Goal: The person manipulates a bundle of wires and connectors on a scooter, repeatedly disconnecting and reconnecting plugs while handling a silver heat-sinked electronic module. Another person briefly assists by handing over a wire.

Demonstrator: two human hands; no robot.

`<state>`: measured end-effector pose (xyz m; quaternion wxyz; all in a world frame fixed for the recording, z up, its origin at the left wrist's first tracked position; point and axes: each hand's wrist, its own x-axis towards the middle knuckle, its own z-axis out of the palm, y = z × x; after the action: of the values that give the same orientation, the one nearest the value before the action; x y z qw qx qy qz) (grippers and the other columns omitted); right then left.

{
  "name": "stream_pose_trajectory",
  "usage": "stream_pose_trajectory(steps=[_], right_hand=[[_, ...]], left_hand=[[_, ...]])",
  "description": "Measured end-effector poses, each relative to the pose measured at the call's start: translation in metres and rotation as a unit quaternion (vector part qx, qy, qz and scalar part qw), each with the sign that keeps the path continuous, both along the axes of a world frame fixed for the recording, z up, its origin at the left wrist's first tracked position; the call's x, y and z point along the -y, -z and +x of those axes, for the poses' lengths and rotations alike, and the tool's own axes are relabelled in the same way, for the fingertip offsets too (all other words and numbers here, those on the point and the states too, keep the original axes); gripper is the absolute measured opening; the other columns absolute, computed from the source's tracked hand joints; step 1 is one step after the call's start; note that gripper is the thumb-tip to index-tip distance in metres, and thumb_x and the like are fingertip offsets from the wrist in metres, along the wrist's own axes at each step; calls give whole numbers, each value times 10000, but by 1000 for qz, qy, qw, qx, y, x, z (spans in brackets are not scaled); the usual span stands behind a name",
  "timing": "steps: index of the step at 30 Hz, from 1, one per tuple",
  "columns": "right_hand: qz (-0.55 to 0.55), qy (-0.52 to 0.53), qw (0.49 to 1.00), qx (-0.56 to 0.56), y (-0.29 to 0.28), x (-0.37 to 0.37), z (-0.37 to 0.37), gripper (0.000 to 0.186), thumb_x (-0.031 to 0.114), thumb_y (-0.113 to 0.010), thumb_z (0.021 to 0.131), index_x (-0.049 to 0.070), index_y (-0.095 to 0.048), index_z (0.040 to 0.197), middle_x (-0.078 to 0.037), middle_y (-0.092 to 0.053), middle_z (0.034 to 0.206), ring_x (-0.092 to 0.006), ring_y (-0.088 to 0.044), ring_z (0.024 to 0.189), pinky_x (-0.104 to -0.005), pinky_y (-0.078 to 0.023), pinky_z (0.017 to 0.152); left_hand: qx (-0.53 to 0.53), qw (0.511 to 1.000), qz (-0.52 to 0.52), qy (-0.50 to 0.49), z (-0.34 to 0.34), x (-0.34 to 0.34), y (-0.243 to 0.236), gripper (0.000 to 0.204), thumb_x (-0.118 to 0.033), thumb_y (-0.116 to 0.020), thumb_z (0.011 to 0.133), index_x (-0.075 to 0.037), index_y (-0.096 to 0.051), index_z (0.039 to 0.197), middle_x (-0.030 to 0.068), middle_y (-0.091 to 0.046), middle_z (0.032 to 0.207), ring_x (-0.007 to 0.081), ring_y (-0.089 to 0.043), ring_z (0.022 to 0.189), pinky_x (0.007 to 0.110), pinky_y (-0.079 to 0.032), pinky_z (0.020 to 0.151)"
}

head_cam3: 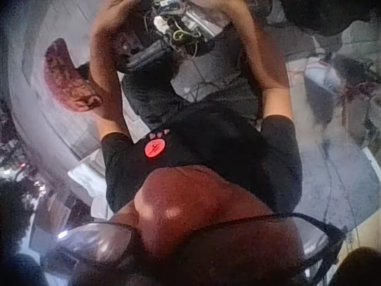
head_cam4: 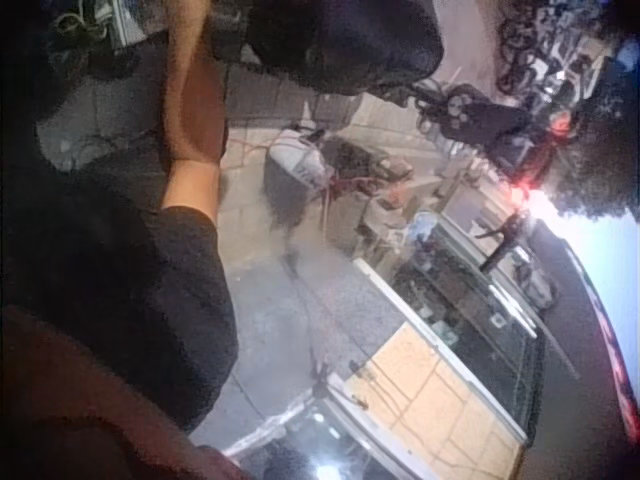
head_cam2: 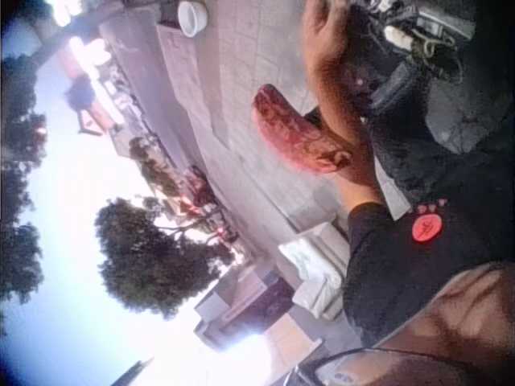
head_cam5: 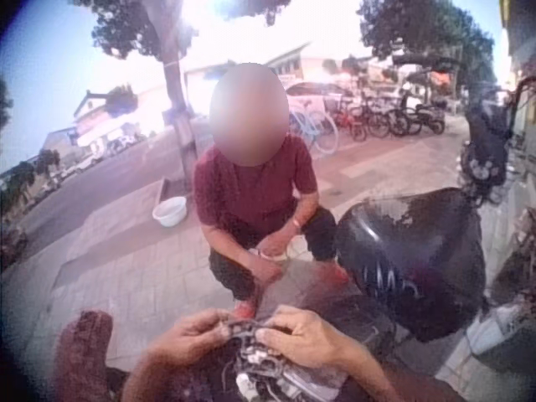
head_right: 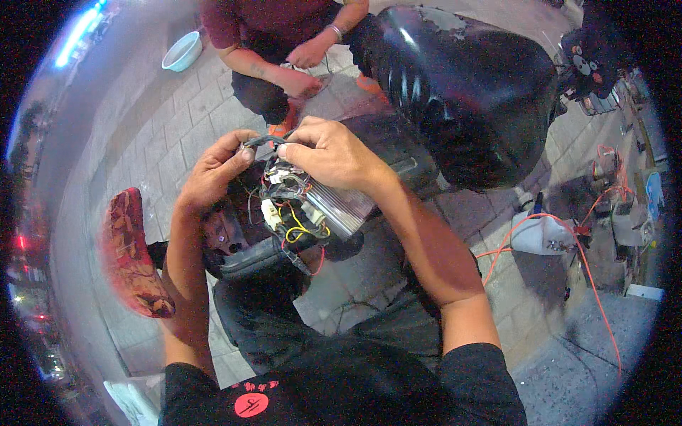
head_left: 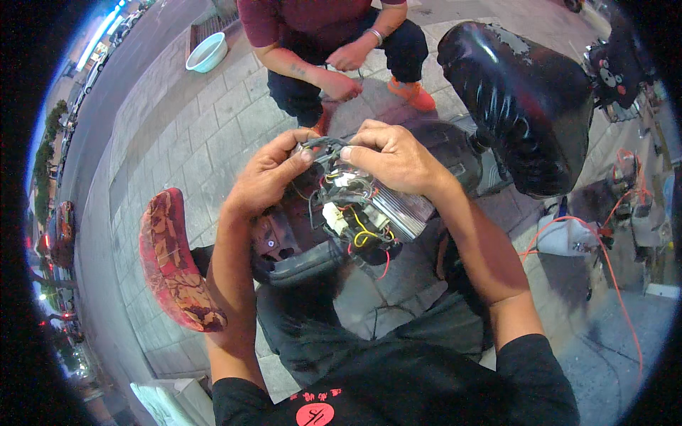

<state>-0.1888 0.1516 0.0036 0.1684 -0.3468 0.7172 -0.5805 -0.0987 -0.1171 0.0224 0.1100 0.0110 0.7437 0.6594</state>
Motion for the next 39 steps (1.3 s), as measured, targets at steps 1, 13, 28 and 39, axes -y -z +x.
stream_pose_trajectory(steps=[1,13,28,39], right_hand=[[-2,6,1000,-1,3,0,-2,292,249,-771,1030,-29,-823,1101,-95,-678,995,-191,-686,928,-352,-540,857],[43,-9,999,-2,-4,2,-2,289,255,-823,993,-23,-802,1065,-121,-666,1062,-203,-694,979,-360,-550,893],[-7,-13,1000,4,6,-2,-1,232,210,-835,965,11,-805,1081,-109,-663,1102,-207,-687,993,-351,-551,865],[1,-8,1000,-8,5,-3,-1,222,177,-842,958,5,-802,1092,-72,-646,1096,-157,-679,982,-319,-563,863]], left_hand=[[3,1000,15,3,-4,-4,1,396,-182,-667,1143,-35,-631,1509,2,-720,1259,91,-655,1128,289,-533,1034],[37,994,98,-17,-10,0,14,378,-192,-660,1138,-3,-641,1465,27,-748,1230,96,-699,1066,281,-575,955],[-41,994,-90,-37,-9,6,9,359,-111,-823,994,-40,-690,1320,9,-703,1173,132,-634,1101,313,-526,944],[-69,994,-85,1,-9,15,12,335,-61,-817,987,-33,-760,1316,33,-746,1238,166,-650,1161,350,-533,1034]])
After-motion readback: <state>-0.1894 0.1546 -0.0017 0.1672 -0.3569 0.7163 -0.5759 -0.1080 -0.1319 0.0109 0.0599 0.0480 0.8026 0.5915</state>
